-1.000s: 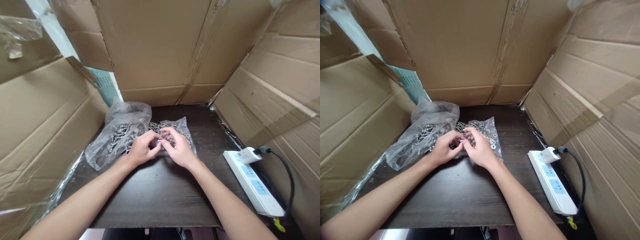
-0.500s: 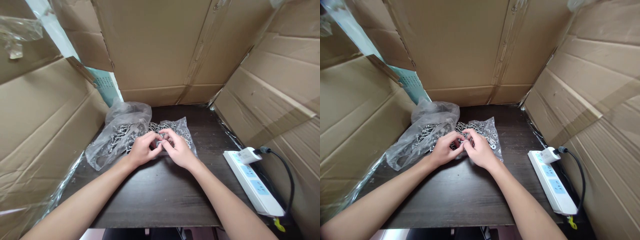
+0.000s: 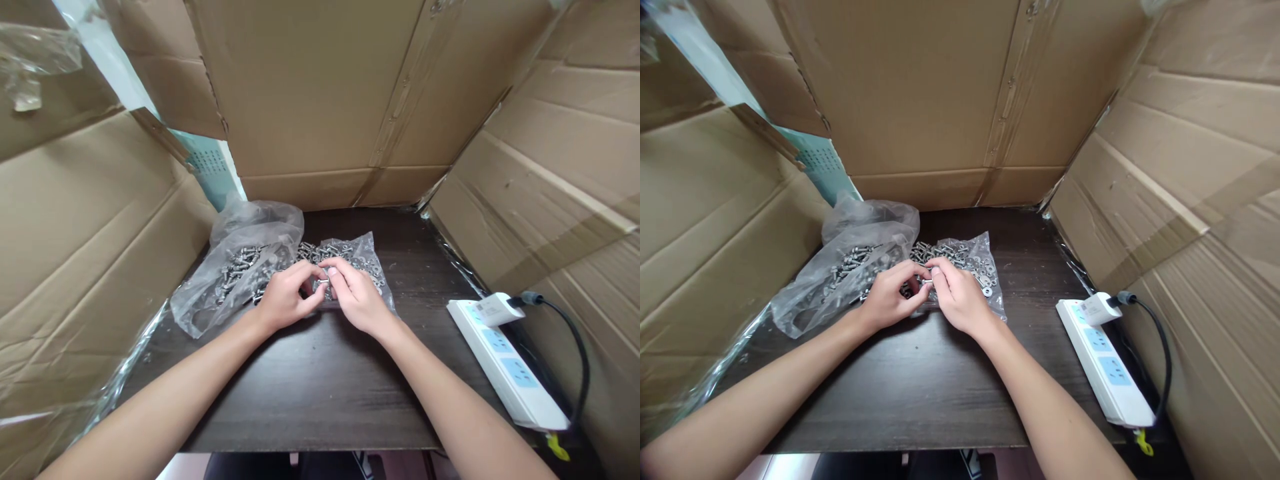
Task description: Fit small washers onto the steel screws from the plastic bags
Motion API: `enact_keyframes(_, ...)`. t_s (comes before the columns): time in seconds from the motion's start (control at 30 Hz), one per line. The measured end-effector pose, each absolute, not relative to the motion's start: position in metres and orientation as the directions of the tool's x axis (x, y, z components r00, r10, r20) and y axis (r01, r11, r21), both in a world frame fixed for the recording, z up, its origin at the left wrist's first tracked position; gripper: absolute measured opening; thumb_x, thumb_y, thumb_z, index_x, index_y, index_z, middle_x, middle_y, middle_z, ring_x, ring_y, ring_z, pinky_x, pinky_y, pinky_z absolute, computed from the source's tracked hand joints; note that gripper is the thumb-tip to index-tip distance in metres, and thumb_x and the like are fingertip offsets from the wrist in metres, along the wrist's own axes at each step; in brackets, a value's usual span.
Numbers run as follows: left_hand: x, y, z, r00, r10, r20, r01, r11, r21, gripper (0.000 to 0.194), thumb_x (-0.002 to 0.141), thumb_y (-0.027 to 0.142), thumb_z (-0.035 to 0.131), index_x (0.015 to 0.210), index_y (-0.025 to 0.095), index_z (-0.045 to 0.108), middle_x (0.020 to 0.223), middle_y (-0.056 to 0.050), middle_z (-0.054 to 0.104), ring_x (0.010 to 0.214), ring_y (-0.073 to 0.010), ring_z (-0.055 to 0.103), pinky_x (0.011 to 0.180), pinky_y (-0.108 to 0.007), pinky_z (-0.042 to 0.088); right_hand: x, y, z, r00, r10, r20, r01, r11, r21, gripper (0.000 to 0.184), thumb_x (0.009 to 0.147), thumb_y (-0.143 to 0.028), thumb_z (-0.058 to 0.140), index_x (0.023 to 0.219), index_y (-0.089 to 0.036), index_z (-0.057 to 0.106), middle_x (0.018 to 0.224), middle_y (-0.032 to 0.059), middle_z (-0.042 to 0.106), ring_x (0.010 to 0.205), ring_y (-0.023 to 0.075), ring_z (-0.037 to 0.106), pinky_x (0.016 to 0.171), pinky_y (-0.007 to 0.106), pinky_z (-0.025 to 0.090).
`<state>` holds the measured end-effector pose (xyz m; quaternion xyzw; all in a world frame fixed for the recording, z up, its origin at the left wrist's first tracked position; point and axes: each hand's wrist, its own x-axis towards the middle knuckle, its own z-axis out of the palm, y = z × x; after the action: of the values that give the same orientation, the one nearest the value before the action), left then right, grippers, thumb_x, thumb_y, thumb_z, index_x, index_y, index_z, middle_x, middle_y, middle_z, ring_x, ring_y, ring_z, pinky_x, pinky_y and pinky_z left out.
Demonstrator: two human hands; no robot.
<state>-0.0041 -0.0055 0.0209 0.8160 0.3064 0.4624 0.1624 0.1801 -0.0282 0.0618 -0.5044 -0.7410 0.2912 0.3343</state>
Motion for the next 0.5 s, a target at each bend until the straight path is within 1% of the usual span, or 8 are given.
enact_keyframes(0.1, -0.0041, -0.0051, 0.0207, 0.372, 0.651, 0.662, 0.349, -0.759, 0.550, 0.006, 0.093, 0.018, 0.063, 0.099, 0.017, 0.065, 0.084, 0.000, 0.065, 0.061, -0.0094, 0.060, 0.063, -0.022, 0.048, 0.1803, -0.0274, 0.0618, -0.252, 0.941, 0.225, 0.542, 0.330, -0.773, 0.030, 0.103, -0.033, 0.041, 0.117, -0.019, 0.064, 0.081, 0.0026, 0.070, 0.073, 0.0184, 0.066, 0.071, 0.032, 0.047)
enact_keyframes(0.2, -0.0050, -0.0040, 0.0200, 0.367, 0.652, 0.664, 0.361, -0.757, 0.544, 0.007, 0.094, 0.018, 0.063, 0.100, 0.016, 0.066, 0.085, -0.001, 0.066, 0.062, -0.0095, 0.060, 0.063, -0.022, 0.049, 0.1801, -0.0270, 0.0602, -0.269, 0.928, 0.259, 0.520, 0.366, -0.772, 0.030, 0.097, -0.027, 0.049, 0.123, -0.020, 0.061, 0.091, 0.0043, 0.070, 0.076, 0.0178, 0.064, 0.070, 0.031, 0.049)
enact_keyframes(0.3, -0.0057, -0.0028, 0.0196, 0.358, 0.666, 0.654, 0.384, -0.744, 0.547, 0.008, 0.096, 0.020, 0.064, 0.103, 0.016, 0.067, 0.088, -0.002, 0.068, 0.063, -0.0101, 0.061, 0.063, -0.022, 0.049, 0.1796, -0.0278, 0.0594, -0.265, 0.916, 0.302, 0.498, 0.398, -0.770, 0.049, 0.083, -0.018, 0.057, 0.132, -0.021, 0.055, 0.114, 0.0091, 0.065, 0.087, 0.0192, 0.063, 0.062, 0.028, 0.050)
enact_keyframes(0.33, -0.0058, -0.0026, 0.0197, 0.355, 0.669, 0.653, 0.387, -0.741, 0.548, 0.008, 0.097, 0.020, 0.064, 0.103, 0.017, 0.068, 0.089, -0.002, 0.069, 0.064, -0.0101, 0.062, 0.064, -0.022, 0.049, 0.1796, -0.0280, 0.0594, -0.255, 0.915, 0.312, 0.498, 0.401, -0.769, 0.055, 0.079, -0.017, 0.058, 0.134, -0.022, 0.054, 0.120, 0.0102, 0.063, 0.091, 0.0202, 0.063, 0.061, 0.028, 0.050)
enact_keyframes(0.37, -0.0058, -0.0024, 0.0200, 0.354, 0.668, 0.654, 0.387, -0.741, 0.548, 0.008, 0.098, 0.020, 0.064, 0.104, 0.017, 0.068, 0.091, -0.002, 0.070, 0.064, -0.0100, 0.063, 0.064, -0.021, 0.050, 0.1798, -0.0281, 0.0595, -0.248, 0.916, 0.316, 0.498, 0.400, -0.769, 0.056, 0.079, -0.016, 0.058, 0.134, -0.022, 0.053, 0.122, 0.0107, 0.063, 0.094, 0.0210, 0.062, 0.062, 0.028, 0.050)
enact_keyframes(0.43, -0.0057, -0.0024, 0.0207, 0.356, 0.660, 0.662, 0.380, -0.749, 0.543, 0.008, 0.099, 0.019, 0.064, 0.105, 0.017, 0.068, 0.094, -0.002, 0.073, 0.065, -0.0097, 0.064, 0.065, -0.021, 0.051, 0.1803, -0.0277, 0.0595, -0.241, 0.920, 0.310, 0.496, 0.391, -0.775, 0.049, 0.083, -0.019, 0.055, 0.133, -0.022, 0.054, 0.116, 0.0099, 0.065, 0.096, 0.0219, 0.062, 0.066, 0.030, 0.052)
enact_keyframes(0.5, -0.0056, -0.0027, 0.0216, 0.356, 0.648, 0.673, 0.377, -0.759, 0.531, 0.008, 0.099, 0.019, 0.064, 0.105, 0.017, 0.069, 0.095, -0.003, 0.074, 0.065, -0.0097, 0.065, 0.066, -0.020, 0.052, 0.1809, -0.0267, 0.0589, -0.239, 0.926, 0.293, 0.492, 0.376, -0.785, 0.041, 0.089, -0.022, 0.051, 0.130, -0.021, 0.055, 0.106, 0.0080, 0.066, 0.093, 0.0216, 0.063, 0.068, 0.031, 0.052)
